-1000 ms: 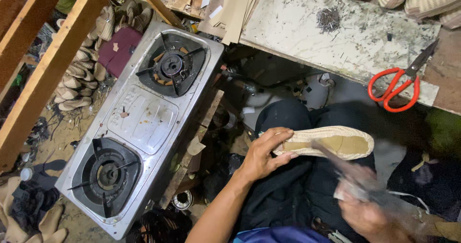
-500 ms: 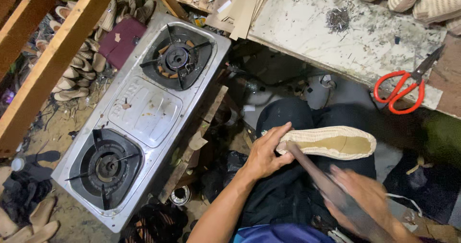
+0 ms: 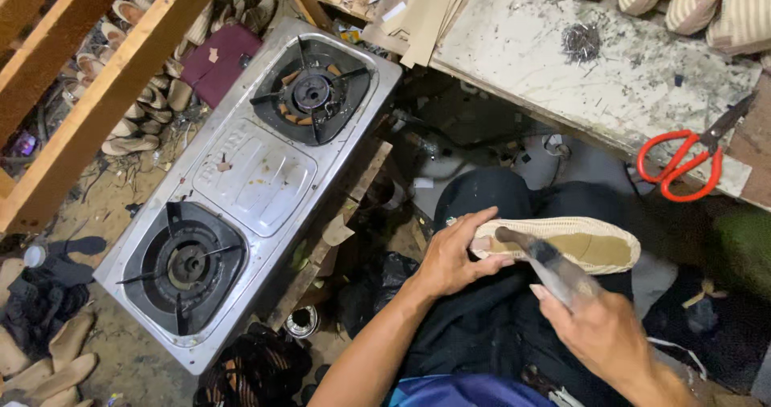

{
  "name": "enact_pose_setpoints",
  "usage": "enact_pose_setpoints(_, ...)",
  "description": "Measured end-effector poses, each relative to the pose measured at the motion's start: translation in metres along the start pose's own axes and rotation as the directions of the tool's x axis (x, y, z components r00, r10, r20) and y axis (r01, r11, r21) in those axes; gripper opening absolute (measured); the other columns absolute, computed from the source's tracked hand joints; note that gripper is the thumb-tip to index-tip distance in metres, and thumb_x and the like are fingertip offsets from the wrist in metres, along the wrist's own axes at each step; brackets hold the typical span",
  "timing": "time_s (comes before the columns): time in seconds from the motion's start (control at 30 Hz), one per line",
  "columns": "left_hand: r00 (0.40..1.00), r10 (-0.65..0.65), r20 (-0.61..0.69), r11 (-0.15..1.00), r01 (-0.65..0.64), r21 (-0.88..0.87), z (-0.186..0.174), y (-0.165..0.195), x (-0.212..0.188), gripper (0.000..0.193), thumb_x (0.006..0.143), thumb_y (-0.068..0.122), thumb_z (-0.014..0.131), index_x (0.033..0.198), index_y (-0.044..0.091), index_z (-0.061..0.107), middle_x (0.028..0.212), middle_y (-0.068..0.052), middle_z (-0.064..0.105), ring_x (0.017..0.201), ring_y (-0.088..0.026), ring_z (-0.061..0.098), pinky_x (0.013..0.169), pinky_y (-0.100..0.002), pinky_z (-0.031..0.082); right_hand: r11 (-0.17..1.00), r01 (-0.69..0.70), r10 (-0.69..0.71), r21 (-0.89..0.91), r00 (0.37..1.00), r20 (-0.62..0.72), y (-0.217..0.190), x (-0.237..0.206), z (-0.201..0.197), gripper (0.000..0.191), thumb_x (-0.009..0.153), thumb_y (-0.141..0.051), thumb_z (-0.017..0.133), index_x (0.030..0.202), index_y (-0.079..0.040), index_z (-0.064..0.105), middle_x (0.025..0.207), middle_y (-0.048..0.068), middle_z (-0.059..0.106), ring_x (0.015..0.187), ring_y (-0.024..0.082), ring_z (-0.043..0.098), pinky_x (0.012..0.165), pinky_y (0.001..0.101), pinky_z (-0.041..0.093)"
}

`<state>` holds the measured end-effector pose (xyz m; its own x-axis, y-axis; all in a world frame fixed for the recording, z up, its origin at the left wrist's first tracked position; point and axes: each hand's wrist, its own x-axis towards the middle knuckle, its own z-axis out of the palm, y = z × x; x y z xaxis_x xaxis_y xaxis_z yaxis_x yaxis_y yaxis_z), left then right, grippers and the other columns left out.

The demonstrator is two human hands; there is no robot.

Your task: The person takes a woven shoe upper from a shelf, fits it over a shoe last, and presses the edges into place. They then use a small blade to trim excess material around the sole edge, hammer the edge, and use pliers to grip and pull remaining material while working on their lap.

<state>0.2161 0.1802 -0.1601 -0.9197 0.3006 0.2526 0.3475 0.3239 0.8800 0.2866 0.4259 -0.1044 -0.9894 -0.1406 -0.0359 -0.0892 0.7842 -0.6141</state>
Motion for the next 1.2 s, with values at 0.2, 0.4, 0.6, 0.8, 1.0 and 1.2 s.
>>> enact_pose_setpoints(0.2, 0.995, -0.101, 0.024, 0.994, 0.102, -0.050, 0.007, -0.004, 0.004, 0.081, 0.081, 0.038, 0.084, 0.148, 0.006, 0.053, 0.133, -0.019, 0.068, 0.122, -0.035, 0.068, 0.104, -0.041, 0.053, 0.813, 0.294, -0.362, 0.503, 0.931, 0.039, 0.003, -0.018, -0.045, 0.033, 0.083, -0.021, 0.080, 0.110, -0.008, 0.069, 0.087, 0.018, 0.073, 0.078, 0.033, 0.074, 0.072, 0.0427, 0.057)
enact_pose_setpoints(0.4, 0.995, -0.085, 0.043, 0.996, 0.087, -0.034, 0.008, -0.009, 0.006, 0.080, 0.078, 0.030, 0.084, 0.149, 0.008, 0.054, 0.137, -0.020, 0.066, 0.126, -0.036, 0.064, 0.106, -0.042, 0.051, 0.975, 0.223, -0.223, -0.013, 0.975, 0.020, -0.004, 0.020, -0.002, 0.031, 0.083, -0.024, 0.086, 0.102, -0.003, 0.071, 0.073, 0.015, 0.072, 0.067, 0.030, 0.072, 0.059, 0.0394, 0.056)
enact_pose_setpoints(0.6, 0.992, -0.113, 0.051, 0.993, 0.115, -0.040, 0.013, -0.007, 0.003, 0.078, 0.076, 0.030, 0.081, 0.147, 0.010, 0.056, 0.137, -0.016, 0.067, 0.127, -0.034, 0.066, 0.107, -0.041, 0.053, 0.879, 0.232, -0.123, 0.416, 0.955, -0.271, 0.000, -0.020, -0.004, 0.059, 0.078, -0.016, 0.079, 0.131, 0.004, 0.063, 0.084, 0.010, 0.072, 0.065, 0.023, 0.072, 0.063, 0.0341, 0.059)
enact_pose_setpoints(0.8, 0.984, -0.123, 0.130, 0.991, 0.114, 0.073, 0.002, 0.003, 0.016, 0.086, 0.070, 0.036, 0.087, 0.145, 0.010, 0.056, 0.132, -0.017, 0.067, 0.122, -0.036, 0.064, 0.103, -0.043, 0.051, 0.884, 0.380, -0.364, -0.272, 0.925, 0.109, 0.023, 0.009, 0.013, 0.028, 0.088, -0.025, 0.078, 0.112, -0.012, 0.070, 0.087, 0.013, 0.073, 0.076, 0.029, 0.075, 0.067, 0.0389, 0.058)
enact_pose_setpoints(1.0, 0.973, -0.175, 0.148, 0.984, 0.175, 0.015, 0.006, 0.004, 0.026, 0.081, 0.071, 0.040, 0.087, 0.141, 0.010, 0.059, 0.131, -0.016, 0.069, 0.123, -0.033, 0.066, 0.104, -0.040, 0.052, 0.910, 0.250, -0.164, 0.330, 0.950, -0.265, 0.044, -0.039, 0.002, 0.032, 0.083, -0.024, 0.078, 0.108, -0.007, 0.068, 0.081, 0.009, 0.070, 0.068, 0.023, 0.072, 0.064, 0.0355, 0.058)
enact_pose_setpoints(1.2, 0.980, -0.151, 0.129, 0.988, 0.147, 0.038, 0.009, 0.002, 0.030, 0.076, 0.070, 0.035, 0.085, 0.137, 0.009, 0.061, 0.126, -0.015, 0.072, 0.119, -0.032, 0.068, 0.101, -0.040, 0.053, 0.999, -0.036, 0.036, -0.007, 0.999, -0.016, 0.025, 0.003, 0.014, 0.041, 0.088, -0.030, 0.081, 0.115, -0.002, 0.068, 0.080, 0.015, 0.074, 0.076, 0.027, 0.074, 0.068, 0.0374, 0.057)
